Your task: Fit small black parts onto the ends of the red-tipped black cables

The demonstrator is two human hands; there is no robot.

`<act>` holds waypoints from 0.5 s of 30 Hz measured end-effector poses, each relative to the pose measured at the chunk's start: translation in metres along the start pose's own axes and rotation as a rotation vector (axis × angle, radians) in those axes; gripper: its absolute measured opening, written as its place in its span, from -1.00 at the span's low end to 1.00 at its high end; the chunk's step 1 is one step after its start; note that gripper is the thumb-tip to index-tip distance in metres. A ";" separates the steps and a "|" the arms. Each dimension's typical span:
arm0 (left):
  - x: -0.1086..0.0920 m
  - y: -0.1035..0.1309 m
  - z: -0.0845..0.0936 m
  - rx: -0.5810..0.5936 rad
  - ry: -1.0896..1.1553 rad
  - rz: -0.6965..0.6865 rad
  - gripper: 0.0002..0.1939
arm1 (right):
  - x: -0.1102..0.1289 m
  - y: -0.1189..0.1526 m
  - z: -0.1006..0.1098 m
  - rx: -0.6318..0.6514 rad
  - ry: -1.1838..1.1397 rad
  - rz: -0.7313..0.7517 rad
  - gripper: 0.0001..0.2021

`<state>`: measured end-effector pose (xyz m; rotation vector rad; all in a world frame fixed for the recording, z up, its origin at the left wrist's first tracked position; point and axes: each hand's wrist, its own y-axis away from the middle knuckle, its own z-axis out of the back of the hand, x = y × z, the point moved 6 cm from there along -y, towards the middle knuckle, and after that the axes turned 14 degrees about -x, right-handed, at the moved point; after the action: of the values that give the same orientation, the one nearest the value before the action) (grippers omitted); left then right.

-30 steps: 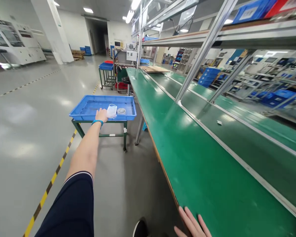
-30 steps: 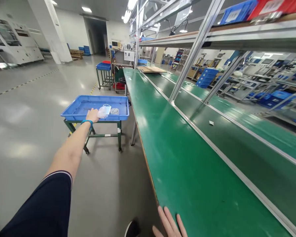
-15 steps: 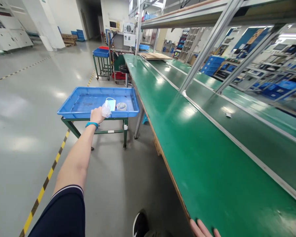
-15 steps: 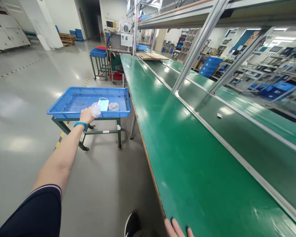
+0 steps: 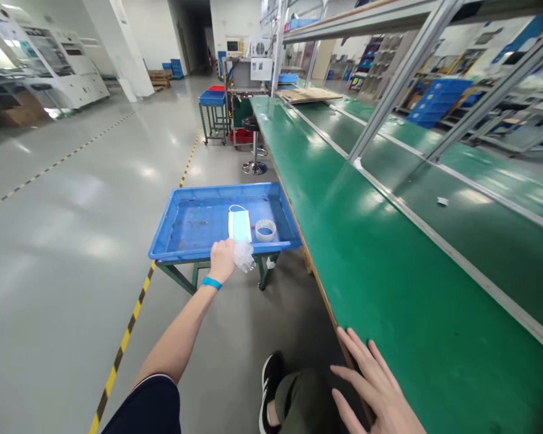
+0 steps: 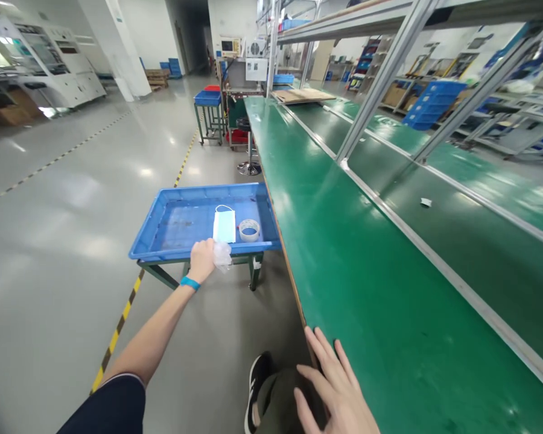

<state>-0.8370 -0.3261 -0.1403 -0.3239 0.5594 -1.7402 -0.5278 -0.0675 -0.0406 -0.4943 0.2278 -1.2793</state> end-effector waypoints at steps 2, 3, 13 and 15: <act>-0.016 0.036 0.020 0.013 0.008 -0.006 -0.85 | 0.002 0.004 -0.001 -0.003 -0.046 -0.020 -0.71; -0.023 0.052 0.030 0.019 0.023 -0.016 -0.88 | 0.002 0.006 -0.002 -0.007 -0.072 -0.029 -0.72; -0.073 0.174 0.117 0.135 0.234 0.087 -0.87 | 0.013 0.013 0.005 -0.045 -0.179 -0.078 -0.75; -0.077 0.185 0.132 0.151 0.420 0.159 -0.83 | 0.013 0.016 0.007 -0.043 -0.183 -0.089 -0.75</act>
<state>-0.5991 -0.3080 -0.1206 0.1948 0.7277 -1.6890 -0.5078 -0.0751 -0.0405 -0.6609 0.0808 -1.3087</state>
